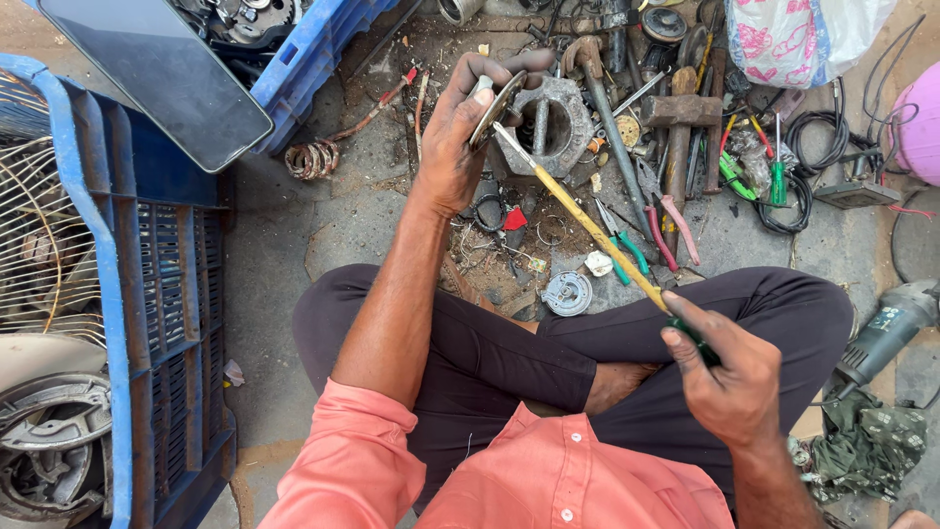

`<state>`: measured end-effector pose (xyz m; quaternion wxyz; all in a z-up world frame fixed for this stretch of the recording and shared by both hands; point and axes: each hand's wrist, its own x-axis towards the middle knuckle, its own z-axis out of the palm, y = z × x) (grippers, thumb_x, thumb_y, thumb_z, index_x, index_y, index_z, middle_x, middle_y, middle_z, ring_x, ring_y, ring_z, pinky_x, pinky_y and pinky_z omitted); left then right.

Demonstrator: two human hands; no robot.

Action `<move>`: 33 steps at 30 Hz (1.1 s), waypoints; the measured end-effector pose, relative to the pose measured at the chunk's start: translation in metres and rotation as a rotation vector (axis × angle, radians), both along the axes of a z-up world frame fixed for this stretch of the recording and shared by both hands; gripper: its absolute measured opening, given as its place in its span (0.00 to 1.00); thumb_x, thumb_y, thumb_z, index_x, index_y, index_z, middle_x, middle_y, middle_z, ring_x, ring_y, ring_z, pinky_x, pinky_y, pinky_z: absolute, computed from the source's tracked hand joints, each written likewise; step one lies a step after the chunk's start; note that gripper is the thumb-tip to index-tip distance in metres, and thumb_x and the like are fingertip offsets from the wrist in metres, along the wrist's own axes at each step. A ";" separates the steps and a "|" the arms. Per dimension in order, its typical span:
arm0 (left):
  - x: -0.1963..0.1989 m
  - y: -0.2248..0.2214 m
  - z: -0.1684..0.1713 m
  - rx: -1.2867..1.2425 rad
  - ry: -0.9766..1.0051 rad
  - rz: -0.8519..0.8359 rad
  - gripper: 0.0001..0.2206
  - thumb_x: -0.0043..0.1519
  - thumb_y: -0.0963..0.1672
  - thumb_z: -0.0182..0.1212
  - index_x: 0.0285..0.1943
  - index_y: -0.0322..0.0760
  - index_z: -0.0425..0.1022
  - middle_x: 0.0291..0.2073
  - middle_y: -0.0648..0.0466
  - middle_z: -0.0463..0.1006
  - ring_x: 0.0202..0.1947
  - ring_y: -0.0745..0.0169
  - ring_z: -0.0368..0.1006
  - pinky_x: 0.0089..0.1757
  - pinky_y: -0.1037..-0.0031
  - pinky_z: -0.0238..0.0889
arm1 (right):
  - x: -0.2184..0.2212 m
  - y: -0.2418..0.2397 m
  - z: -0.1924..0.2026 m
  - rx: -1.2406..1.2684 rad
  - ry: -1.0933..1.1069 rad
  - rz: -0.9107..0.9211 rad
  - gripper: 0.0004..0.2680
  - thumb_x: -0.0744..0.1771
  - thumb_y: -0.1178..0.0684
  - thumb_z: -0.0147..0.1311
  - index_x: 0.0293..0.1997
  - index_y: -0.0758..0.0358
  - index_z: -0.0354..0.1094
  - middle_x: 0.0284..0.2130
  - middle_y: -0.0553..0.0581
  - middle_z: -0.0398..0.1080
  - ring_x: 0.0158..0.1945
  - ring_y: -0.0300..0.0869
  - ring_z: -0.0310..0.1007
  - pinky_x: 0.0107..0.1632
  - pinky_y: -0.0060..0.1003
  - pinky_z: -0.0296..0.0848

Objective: The person sits on the floor and uses a screwdriver and pliers to disassemble a small electric motor. They pry off the end cap, remove internal components, and separate the copper windings from the metal housing.

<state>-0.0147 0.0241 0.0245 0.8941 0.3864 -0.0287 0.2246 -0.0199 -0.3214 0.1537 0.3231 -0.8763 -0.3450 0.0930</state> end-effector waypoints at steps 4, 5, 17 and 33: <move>0.001 0.002 -0.005 0.068 0.049 -0.005 0.20 0.67 0.50 0.53 0.65 0.40 0.70 0.59 0.49 0.76 0.61 0.62 0.71 0.55 0.72 0.65 | 0.000 0.010 0.017 -0.088 -0.223 0.061 0.14 0.65 0.59 0.63 0.56 0.66 0.73 0.23 0.56 0.68 0.21 0.39 0.65 0.27 0.36 0.63; 0.000 0.002 -0.006 0.070 0.068 -0.017 0.22 0.66 0.50 0.53 0.67 0.38 0.70 0.58 0.49 0.76 0.59 0.62 0.71 0.54 0.72 0.63 | 0.000 0.011 0.020 -0.106 -0.249 0.077 0.14 0.64 0.59 0.63 0.56 0.66 0.74 0.22 0.56 0.68 0.21 0.40 0.65 0.27 0.37 0.62; -0.001 0.000 0.000 -0.152 0.061 -0.151 0.16 0.62 0.47 0.48 0.52 0.34 0.73 0.50 0.47 0.78 0.52 0.58 0.75 0.47 0.68 0.68 | -0.004 0.002 0.026 -0.180 -0.136 0.036 0.12 0.65 0.62 0.59 0.55 0.65 0.75 0.22 0.56 0.66 0.20 0.40 0.63 0.27 0.36 0.62; -0.005 0.003 0.010 0.050 0.032 -0.095 0.20 0.72 0.52 0.51 0.54 0.31 0.77 0.44 0.51 0.76 0.47 0.63 0.70 0.51 0.72 0.65 | 0.034 -0.022 0.026 0.279 1.381 -0.311 0.17 0.70 0.54 0.49 0.68 0.67 0.65 0.25 0.62 0.72 0.17 0.30 0.55 0.21 0.23 0.56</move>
